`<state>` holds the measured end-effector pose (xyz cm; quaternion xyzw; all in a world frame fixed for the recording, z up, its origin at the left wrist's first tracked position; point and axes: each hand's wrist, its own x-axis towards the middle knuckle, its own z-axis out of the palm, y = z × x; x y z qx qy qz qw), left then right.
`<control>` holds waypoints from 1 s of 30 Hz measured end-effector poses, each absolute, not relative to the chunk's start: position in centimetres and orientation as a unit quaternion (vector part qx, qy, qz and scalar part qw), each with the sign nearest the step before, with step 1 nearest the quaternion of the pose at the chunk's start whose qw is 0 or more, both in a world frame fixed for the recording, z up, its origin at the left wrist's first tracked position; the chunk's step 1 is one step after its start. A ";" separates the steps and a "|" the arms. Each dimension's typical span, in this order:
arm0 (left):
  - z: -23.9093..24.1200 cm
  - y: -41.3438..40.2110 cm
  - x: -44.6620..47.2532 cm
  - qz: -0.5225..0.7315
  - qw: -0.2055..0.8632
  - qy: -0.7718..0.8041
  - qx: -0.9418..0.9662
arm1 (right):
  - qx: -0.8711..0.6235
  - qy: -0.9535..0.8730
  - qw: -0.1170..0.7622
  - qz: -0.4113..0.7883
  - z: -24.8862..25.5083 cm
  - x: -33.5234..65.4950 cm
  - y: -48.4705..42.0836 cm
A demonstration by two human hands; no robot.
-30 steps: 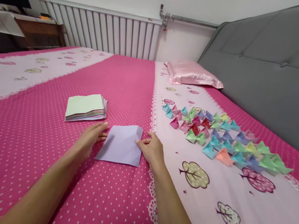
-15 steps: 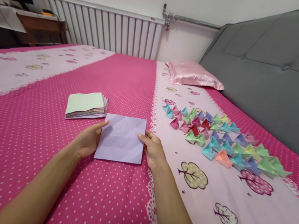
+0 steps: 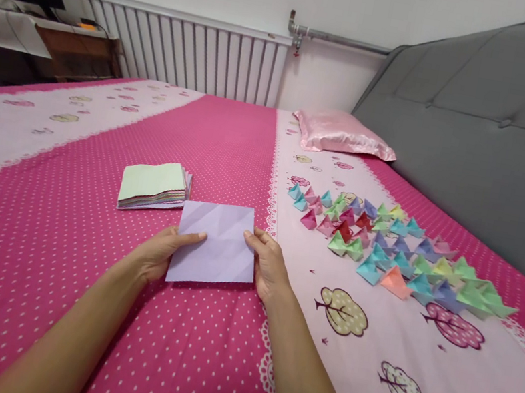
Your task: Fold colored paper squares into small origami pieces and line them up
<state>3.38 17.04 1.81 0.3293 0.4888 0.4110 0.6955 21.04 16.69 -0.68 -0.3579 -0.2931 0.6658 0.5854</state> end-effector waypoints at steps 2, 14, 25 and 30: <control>1.9 17.0 3.4 0.419 0.704 0.471 0.327 | -0.354 -0.302 0.572 0.676 -0.7 21.0 16.6; 2.2 16.6 3.6 0.429 0.723 0.401 0.363 | -0.279 -0.358 0.510 0.731 -0.5 20.5 16.0; 1.2 17.6 3.9 0.553 0.307 0.522 0.572 | -0.290 -0.339 0.613 0.652 -0.5 20.0 16.4; 2.0 16.4 4.9 0.499 0.407 0.470 0.604 | -0.277 -0.351 0.609 0.655 -0.3 19.7 16.2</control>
